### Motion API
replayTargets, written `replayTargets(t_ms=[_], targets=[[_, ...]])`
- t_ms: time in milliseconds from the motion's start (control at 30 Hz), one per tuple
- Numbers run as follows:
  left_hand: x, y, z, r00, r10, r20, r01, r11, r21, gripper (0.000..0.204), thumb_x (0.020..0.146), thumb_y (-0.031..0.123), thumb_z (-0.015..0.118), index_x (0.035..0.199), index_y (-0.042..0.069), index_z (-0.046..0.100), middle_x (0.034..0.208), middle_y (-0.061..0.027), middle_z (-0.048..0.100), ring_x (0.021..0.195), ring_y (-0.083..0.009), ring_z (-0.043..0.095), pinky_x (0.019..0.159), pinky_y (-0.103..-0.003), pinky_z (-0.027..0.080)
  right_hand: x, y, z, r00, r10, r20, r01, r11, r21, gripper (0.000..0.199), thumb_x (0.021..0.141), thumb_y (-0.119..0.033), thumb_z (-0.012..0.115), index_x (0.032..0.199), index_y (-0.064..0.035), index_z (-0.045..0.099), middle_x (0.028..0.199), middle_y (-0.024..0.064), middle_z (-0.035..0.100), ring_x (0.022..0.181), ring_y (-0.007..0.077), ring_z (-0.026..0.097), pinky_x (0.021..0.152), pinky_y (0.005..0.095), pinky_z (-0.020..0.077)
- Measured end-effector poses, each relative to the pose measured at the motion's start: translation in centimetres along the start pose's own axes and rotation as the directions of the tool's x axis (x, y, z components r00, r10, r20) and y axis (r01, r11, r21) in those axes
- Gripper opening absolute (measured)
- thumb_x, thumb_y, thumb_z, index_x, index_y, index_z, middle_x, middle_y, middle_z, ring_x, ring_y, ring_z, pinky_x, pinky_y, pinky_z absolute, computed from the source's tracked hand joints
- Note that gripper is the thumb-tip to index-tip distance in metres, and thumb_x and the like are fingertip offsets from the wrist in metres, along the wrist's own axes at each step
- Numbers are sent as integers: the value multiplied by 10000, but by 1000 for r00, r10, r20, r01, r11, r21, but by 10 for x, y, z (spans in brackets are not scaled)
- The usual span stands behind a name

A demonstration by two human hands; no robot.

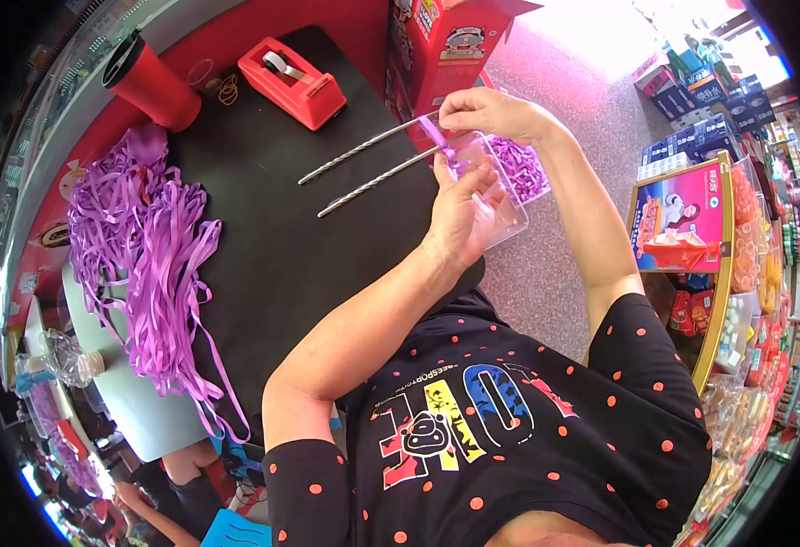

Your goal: Making small decorative bows using purple ribbons and a wooden stick jig.

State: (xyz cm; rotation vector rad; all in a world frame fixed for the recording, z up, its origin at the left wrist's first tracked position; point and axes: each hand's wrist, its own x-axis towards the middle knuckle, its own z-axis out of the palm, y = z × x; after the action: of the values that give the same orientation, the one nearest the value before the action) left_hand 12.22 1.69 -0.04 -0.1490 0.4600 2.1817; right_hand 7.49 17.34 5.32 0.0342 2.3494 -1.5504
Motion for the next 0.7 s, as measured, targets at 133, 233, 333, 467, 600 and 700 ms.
replayTargets(t_ms=[133, 233, 333, 467, 600, 700], targets=[[-1, 2, 1, 999, -46, -28, 44, 997, -66, 656, 821, 89, 681, 1306, 292, 288, 1153, -13, 476, 1020, -176, 458, 870, -392, 389, 18, 7, -2, 996, 26, 80, -13, 988, -154, 195, 904, -204, 590, 933, -14, 621, 878, 12, 627, 856, 84, 579, 788, 257, 471], [-1, 3, 0, 996, -69, -51, 64, 994, -91, 656, 823, 91, 681, 1308, 296, 289, 1144, -15, 480, 1010, -174, 461, 869, -390, 394, 19, 8, -2, 998, 7, 69, 7, 980, -199, 276, 855, -259, 592, 949, -5, 651, 877, 48, 654, 829, 113, 582, 776, 277, 454], [0, 3, -1, 996, -77, -53, 72, 993, -97, 661, 825, 95, 681, 1315, 297, 285, 1145, -14, 478, 1008, -175, 463, 866, -386, 397, 17, 7, 0, 999, 32, 27, -23, 952, -304, 289, 839, -280, 601, 946, -16, 655, 871, 63, 659, 824, 124, 594, 771, 280, 457], [0, 3, 0, 997, -66, -42, 62, 995, -83, 680, 828, 101, 682, 1334, 293, 270, 1152, -16, 474, 1020, -180, 464, 866, -386, 398, 15, 6, 3, 999, 9, -47, -26, 930, -367, 249, 848, -238, 639, 905, 4, 631, 820, 52, 642, 795, 103, 595, 749, 269, 478], [0, 3, 0, 997, -58, -52, 54, 996, -76, 691, 835, 90, 660, 1352, 293, 249, 1157, -29, 476, 1026, -187, 465, 873, -392, 399, 14, 6, 8, 995, -13, -101, -29, 916, -401, 284, 831, -253, 663, 932, 12, 645, 791, 62, 642, 766, 108, 598, 734, 279, 483], [-1, 4, 1, 998, -41, -45, 38, 997, -72, 699, 835, 53, 619, 1364, 296, 231, 1166, -46, 476, 1026, -193, 467, 880, -398, 400, 12, 7, 17, 974, 19, -224, -115, 898, -424, 333, 824, -282, 676, 978, 12, 653, 784, 69, 642, 758, 110, 602, 723, 277, 480]])
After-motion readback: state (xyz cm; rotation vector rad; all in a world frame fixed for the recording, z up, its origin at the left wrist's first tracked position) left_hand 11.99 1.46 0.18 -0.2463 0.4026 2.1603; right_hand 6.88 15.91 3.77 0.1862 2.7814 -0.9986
